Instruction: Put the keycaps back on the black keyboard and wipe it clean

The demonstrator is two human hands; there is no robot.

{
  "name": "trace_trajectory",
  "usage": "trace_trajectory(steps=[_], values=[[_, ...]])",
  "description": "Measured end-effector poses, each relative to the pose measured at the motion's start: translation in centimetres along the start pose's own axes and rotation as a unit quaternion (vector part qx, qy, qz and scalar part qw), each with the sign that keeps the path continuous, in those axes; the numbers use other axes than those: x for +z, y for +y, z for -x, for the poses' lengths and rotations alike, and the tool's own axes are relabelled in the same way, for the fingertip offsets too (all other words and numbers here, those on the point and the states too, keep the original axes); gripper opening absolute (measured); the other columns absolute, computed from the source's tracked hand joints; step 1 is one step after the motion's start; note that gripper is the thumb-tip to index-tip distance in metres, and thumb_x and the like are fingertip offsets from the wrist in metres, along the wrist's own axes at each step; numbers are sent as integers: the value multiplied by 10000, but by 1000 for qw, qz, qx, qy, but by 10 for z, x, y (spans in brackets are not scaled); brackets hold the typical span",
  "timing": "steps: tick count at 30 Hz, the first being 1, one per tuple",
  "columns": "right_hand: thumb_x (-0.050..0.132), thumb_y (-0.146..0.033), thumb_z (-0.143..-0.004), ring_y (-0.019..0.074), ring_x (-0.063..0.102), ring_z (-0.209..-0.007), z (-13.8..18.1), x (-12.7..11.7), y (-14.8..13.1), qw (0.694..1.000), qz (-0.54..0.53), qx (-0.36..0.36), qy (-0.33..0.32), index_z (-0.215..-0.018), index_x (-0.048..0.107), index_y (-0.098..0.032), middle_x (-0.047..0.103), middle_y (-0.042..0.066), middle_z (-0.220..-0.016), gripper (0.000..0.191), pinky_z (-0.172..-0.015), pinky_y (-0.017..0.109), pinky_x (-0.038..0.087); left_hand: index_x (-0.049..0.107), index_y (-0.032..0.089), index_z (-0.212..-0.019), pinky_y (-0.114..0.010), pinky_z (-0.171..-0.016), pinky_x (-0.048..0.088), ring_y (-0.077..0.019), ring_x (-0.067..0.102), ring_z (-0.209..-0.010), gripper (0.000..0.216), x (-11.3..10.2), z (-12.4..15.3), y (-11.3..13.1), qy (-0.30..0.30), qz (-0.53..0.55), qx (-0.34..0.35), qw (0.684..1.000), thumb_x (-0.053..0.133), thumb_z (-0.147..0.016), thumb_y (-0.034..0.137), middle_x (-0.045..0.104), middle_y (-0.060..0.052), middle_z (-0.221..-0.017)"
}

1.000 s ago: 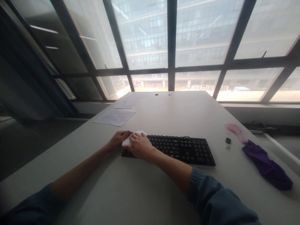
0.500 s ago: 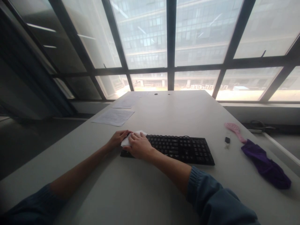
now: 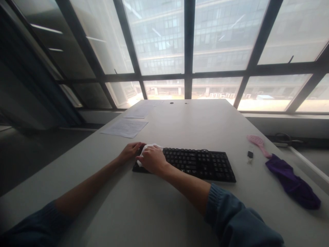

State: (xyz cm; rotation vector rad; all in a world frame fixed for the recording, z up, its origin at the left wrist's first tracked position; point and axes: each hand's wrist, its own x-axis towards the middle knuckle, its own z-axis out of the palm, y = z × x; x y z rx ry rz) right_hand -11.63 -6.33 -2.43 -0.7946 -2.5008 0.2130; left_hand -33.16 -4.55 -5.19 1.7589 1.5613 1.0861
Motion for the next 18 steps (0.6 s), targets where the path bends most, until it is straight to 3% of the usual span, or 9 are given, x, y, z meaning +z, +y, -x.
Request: trace_trajectory(steps=[4,6,10,18], values=[[630,-362,-961,254,598,-1186,2,2,0,999,-4,9,31,-1103,707,-168,691,120,-1220,252,-1048,368,434,780,147,-1051,-362,-889,556,-265,723,-946,612,0,-2,-3,3,9,11,1000,550,-865,684,785,-112,-1015],[629,-335,-957,258,536,-1284,3,4,-1,999,-12,-1,38,-1199,670,-174,632,126,-1341,293,-1110,384,394,765,139,-1095,-364,-889,554,-260,725,-933,628,0,-2,-3,-2,7,11,1000,545,-869,681,784,-114,-1010],[559,-356,-996,268,489,-1333,5,8,-3,999,-17,-5,31,-1299,612,-170,585,154,-1394,359,-1141,429,364,768,122,-1064,-366,-942,533,-271,715,-974,648,-1,-1,1,-2,-11,15,1000,540,-860,694,781,-120,-1036],[587,-406,-976,282,501,-1306,6,12,0,1000,15,-16,1,-1164,681,-144,652,150,-1284,335,-1138,428,360,774,130,-1035,-352,-929,531,-273,707,-977,633,1,-1,-1,-6,-29,22,999,526,-872,689,782,-108,-1033]])
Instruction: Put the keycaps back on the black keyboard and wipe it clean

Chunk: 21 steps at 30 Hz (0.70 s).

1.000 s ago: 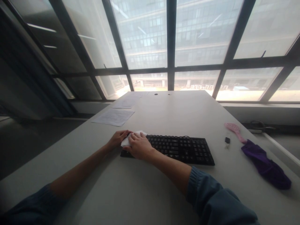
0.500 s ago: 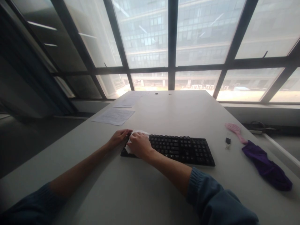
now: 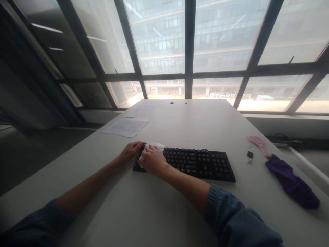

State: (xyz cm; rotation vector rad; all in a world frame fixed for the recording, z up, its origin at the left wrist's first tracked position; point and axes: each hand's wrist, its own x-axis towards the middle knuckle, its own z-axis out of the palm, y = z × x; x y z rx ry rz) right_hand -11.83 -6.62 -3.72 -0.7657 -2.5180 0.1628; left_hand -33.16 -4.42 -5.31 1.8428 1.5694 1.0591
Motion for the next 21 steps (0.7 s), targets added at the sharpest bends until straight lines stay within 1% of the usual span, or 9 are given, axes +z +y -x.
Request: trace_trajectory(steps=[3,10,13,17,21], values=[[587,-378,-974,282,512,-1299,0,-1,0,1000,2,-1,0,-1153,695,-141,659,147,-1284,316,-1134,416,369,784,142,-997,-343,-919,533,-280,704,-985,619,0,0,1,-1,4,-4,1000,549,-856,697,786,-94,-1024],[566,-307,-980,256,578,-1209,-2,-8,1,1000,0,1,-11,-997,741,-164,709,114,-1178,227,-1065,370,420,791,148,-993,-355,-896,538,-290,702,-969,630,-1,1,1,2,9,-6,1000,554,-844,713,788,-95,-1013],[561,-284,-981,247,586,-1193,-2,-9,0,1000,-2,4,-13,-990,741,-164,712,112,-1168,217,-1055,354,422,792,154,-991,-352,-893,539,-288,699,-970,631,0,1,3,7,12,-8,1000,560,-834,720,789,-89,-1005],[542,-276,-989,251,575,-1213,-1,-10,0,1000,1,6,-15,-1002,736,-161,711,117,-1165,225,-1074,368,402,795,153,-968,-349,-880,544,-284,703,-949,655,1,1,6,8,12,-15,1000,562,-811,746,791,-93,-984],[545,-286,-987,255,583,-1193,-1,-9,0,1000,3,5,-16,-999,735,-155,715,116,-1153,231,-1066,369,409,795,152,-981,-352,-904,534,-283,704,-968,643,0,0,5,5,12,-12,1000,564,-822,731,789,-95,-1005]])
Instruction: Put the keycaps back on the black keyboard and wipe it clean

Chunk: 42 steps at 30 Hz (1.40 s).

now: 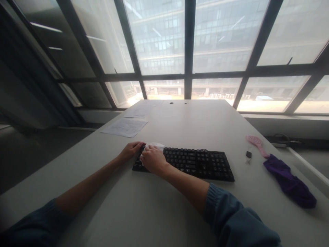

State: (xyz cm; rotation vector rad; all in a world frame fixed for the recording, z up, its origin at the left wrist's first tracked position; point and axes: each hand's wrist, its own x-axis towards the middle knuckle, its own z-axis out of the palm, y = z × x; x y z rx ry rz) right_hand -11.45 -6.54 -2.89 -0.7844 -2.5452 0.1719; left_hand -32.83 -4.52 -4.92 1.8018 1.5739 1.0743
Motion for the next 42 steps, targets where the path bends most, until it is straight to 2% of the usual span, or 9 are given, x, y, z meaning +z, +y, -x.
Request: trace_trajectory(steps=[8,17,31,38,42], values=[[549,-283,-986,254,581,-1198,-1,-1,-1,1000,4,-2,-7,-1016,736,-152,714,123,-1155,231,-1077,366,401,797,155,-977,-375,-910,537,-296,704,-963,631,-1,1,3,-2,1,0,1000,569,-819,721,792,-92,-991],[556,-273,-984,256,589,-1194,-2,3,2,1000,5,-12,-4,-997,742,-149,720,121,-1141,224,-1064,363,413,798,170,-980,-338,-874,541,-272,712,-945,576,-1,0,-5,-7,-20,23,1000,539,-873,674,790,-85,-996],[550,-283,-992,255,572,-1233,-2,5,3,1000,1,-10,-5,-1001,742,-153,712,119,-1163,233,-1102,363,383,792,157,-991,-336,-876,538,-271,706,-950,574,-2,1,-2,-9,-16,17,1000,545,-872,661,788,-86,-999],[575,-278,-982,230,589,-1185,-3,1,2,1000,1,-9,-8,-969,741,-158,719,110,-1122,205,-1054,337,407,787,143,-999,-345,-883,535,-269,703,-949,585,-2,0,-4,-13,-25,23,999,531,-884,656,787,-85,-998],[575,-248,-977,208,629,-1079,-4,0,5,1000,-7,-2,1,-884,731,-169,731,86,-1022,198,-966,300,451,789,144,-991,-341,-867,536,-272,706,-942,584,-2,0,-3,-10,-29,23,999,534,-881,658,788,-85,-992]])
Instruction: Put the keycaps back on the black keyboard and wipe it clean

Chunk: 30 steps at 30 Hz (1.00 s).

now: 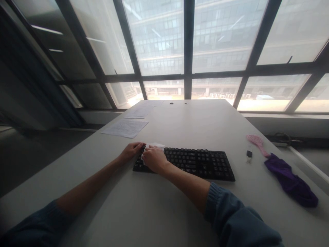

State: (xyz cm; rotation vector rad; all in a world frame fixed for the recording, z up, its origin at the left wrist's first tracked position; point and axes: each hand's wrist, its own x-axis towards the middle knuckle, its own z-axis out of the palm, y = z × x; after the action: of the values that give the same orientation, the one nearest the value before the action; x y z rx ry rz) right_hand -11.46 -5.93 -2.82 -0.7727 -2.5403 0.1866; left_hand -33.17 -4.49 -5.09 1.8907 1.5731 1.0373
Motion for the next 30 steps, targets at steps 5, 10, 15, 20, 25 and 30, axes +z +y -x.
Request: trace_trajectory(steps=[5,10,15,20,25,30], values=[[563,-224,-978,191,641,-1020,1,-1,2,1000,-10,4,16,-860,716,-170,729,71,-986,200,-930,278,459,784,140,-1005,-341,-884,528,-275,703,-963,607,0,0,1,-7,-12,2,1000,506,-893,667,786,-86,-1013],[589,-233,-967,207,617,-1082,2,0,3,1000,-9,-12,19,-876,718,-168,725,83,-1019,170,-990,305,437,783,142,-1006,-338,-865,533,-271,702,-942,608,0,1,0,-6,-14,-2,1000,506,-894,672,789,-78,-996],[588,-221,-963,213,623,-1073,1,4,5,1000,-5,-8,14,-855,709,-169,727,83,-1001,170,-967,303,448,785,141,-999,-346,-890,533,-277,707,-962,613,1,0,-1,-2,-13,0,1000,512,-888,678,788,-89,-1015],[559,-167,-962,193,643,-1025,0,4,7,1000,-10,13,10,-878,700,-172,725,78,-980,163,-909,266,460,783,136,-1014,-353,-915,526,-281,705,-977,620,0,0,-1,-3,-14,0,1000,506,-890,676,786,-98,-1026],[488,-176,-1004,179,652,-990,0,3,9,998,-13,60,29,-945,693,-185,729,70,-1025,213,-855,257,461,790,141,-1010,-346,-905,528,-283,704,-972,613,0,1,1,-7,-14,-4,1000,504,-887,669,788,-90,-1009],[471,-214,-1021,184,647,-988,-1,0,13,994,6,95,49,-940,699,-192,726,64,-1019,243,-854,261,455,790,142,-1020,-361,-934,520,-287,699,-986,605,1,1,2,-3,-13,-10,1000,514,-875,660,789,-91,-1015]])
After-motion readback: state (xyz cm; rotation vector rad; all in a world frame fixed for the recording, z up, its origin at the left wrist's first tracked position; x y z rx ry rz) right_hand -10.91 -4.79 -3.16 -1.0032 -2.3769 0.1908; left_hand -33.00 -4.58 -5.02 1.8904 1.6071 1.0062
